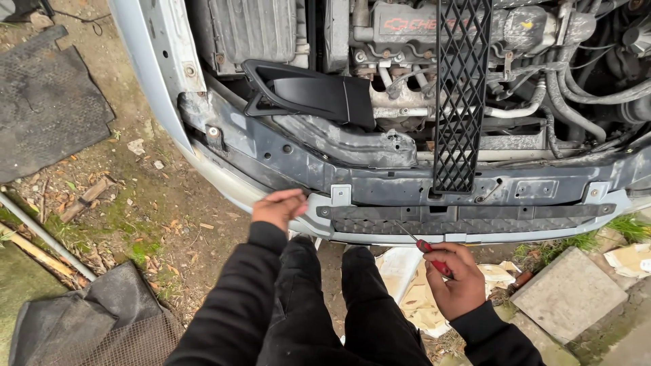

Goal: The person uses a red-handled screwdriver to tighten screws on the lower edge of a car's front bumper. They work along the length of the bumper, securing the trim and a black plastic grille insert to the vehicle's frame.

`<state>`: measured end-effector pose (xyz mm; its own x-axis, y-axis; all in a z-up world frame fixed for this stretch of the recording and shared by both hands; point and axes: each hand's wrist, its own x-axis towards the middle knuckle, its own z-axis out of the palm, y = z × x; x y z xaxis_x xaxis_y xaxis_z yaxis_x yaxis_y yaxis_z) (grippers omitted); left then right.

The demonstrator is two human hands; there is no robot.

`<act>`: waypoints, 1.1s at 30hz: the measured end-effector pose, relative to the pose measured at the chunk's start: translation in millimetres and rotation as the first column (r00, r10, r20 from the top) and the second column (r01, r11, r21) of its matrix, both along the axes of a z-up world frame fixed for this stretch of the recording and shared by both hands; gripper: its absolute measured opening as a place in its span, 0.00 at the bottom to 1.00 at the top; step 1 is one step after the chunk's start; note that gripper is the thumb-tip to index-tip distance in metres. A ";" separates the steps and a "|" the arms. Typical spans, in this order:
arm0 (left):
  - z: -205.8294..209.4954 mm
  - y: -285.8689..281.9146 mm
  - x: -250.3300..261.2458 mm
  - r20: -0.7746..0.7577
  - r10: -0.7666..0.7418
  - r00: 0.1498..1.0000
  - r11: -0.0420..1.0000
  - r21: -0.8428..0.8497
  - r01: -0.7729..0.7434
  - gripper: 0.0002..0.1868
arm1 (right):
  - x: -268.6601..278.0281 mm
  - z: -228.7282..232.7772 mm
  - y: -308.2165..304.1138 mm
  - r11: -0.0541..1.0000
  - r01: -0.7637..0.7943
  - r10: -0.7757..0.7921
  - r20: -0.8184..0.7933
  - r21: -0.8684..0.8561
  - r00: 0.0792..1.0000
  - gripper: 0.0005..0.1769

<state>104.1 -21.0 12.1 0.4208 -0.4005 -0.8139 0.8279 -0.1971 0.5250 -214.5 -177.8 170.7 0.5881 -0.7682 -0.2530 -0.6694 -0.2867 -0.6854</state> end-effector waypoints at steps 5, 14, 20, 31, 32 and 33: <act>-5.2 11.4 33.8 0.055 0.037 0.998 0.999 0.000 -0.037 0.12 | 3.7 1.6 3.3 1.000 0.006 -0.007 0.036 0.015 0.999 0.10; 49.6 7.7 25.4 -0.104 -0.055 0.993 0.977 -0.211 0.032 0.16 | 30.5 18.8 7.1 0.998 0.045 -0.045 0.006 0.053 0.999 0.09; 79.2 1.1 -7.1 0.099 -0.333 0.938 0.896 -0.277 0.348 0.11 | 63.4 20.1 11.4 0.995 -0.019 0.011 0.083 0.096 0.997 0.07; 134.4 -5.5 -24.0 0.512 -0.461 0.725 0.817 -0.073 0.571 0.05 | 135.9 11.7 25.7 0.734 0.000 -0.033 0.035 0.679 0.999 0.08; 136.2 -2.8 -22.5 0.509 -0.460 0.728 0.819 -0.074 0.569 0.05 | 135.7 9.4 27.4 0.734 0.001 -0.030 0.031 0.679 0.999 0.08; 137.8 0.0 -20.9 0.443 -0.458 0.771 0.824 -0.114 0.555 0.05 | 135.6 7.0 29.2 0.762 -0.057 -0.006 0.096 0.645 0.995 0.07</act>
<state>83.2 -21.0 149.9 0.3562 -0.7946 -0.4917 0.3647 -0.3663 0.8561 -78.9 -148.7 177.7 0.6489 -0.4248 -0.6313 -0.5973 0.2296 -0.7685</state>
